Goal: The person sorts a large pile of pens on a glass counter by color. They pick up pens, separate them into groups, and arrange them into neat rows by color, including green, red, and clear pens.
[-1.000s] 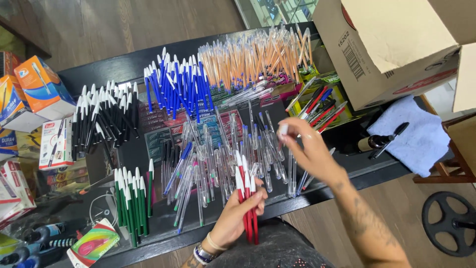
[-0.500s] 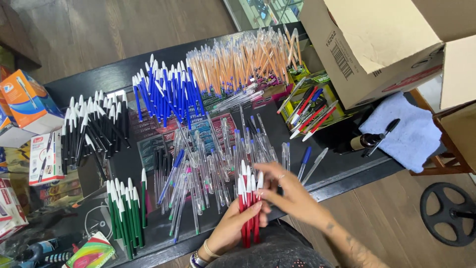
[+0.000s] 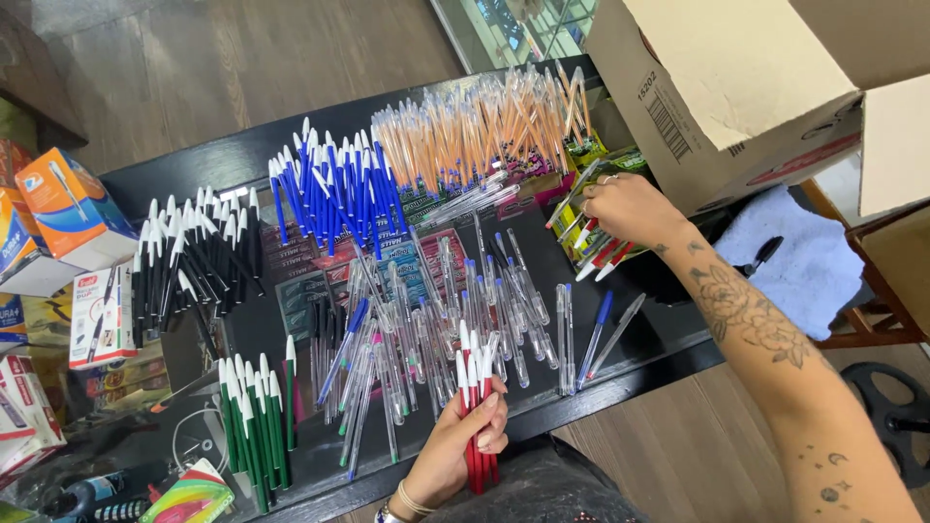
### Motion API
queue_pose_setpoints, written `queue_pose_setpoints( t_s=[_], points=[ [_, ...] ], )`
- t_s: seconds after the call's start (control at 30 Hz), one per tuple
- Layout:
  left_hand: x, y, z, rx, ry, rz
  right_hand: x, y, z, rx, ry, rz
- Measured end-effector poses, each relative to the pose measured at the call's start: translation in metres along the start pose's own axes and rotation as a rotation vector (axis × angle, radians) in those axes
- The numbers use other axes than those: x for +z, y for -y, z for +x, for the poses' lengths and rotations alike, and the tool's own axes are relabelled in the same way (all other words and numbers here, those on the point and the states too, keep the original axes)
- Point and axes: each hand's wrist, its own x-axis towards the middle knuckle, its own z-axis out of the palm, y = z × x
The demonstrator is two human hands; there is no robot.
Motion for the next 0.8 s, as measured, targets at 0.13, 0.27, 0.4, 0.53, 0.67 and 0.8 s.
queue_pose_setpoints(
  t_s=[0.13,0.27,0.4,0.53,0.67,0.8],
  points=[
    [-0.001,0.004,-0.001,-0.017,-0.033,-0.008,-0.004,-0.005,0.01,-0.05,0.076,0.02],
    [-0.002,0.004,-0.001,-0.015,-0.042,-0.004,-0.05,0.005,-0.006,0.12,-0.132,0.219],
    [-0.001,0.003,-0.002,-0.018,-0.074,-0.022,-0.104,0.032,-0.046,0.7,-0.198,0.694],
    [0.001,0.003,-0.001,-0.044,-0.079,-0.043,-0.081,0.07,-0.077,0.987,-0.264,0.976],
    [-0.003,0.004,-0.002,-0.064,-0.079,-0.031,-0.017,0.091,-0.092,1.17,-0.048,1.004],
    [-0.004,0.002,-0.002,-0.072,-0.071,-0.03,0.0,0.091,-0.088,1.272,-0.071,1.097]
  ],
)
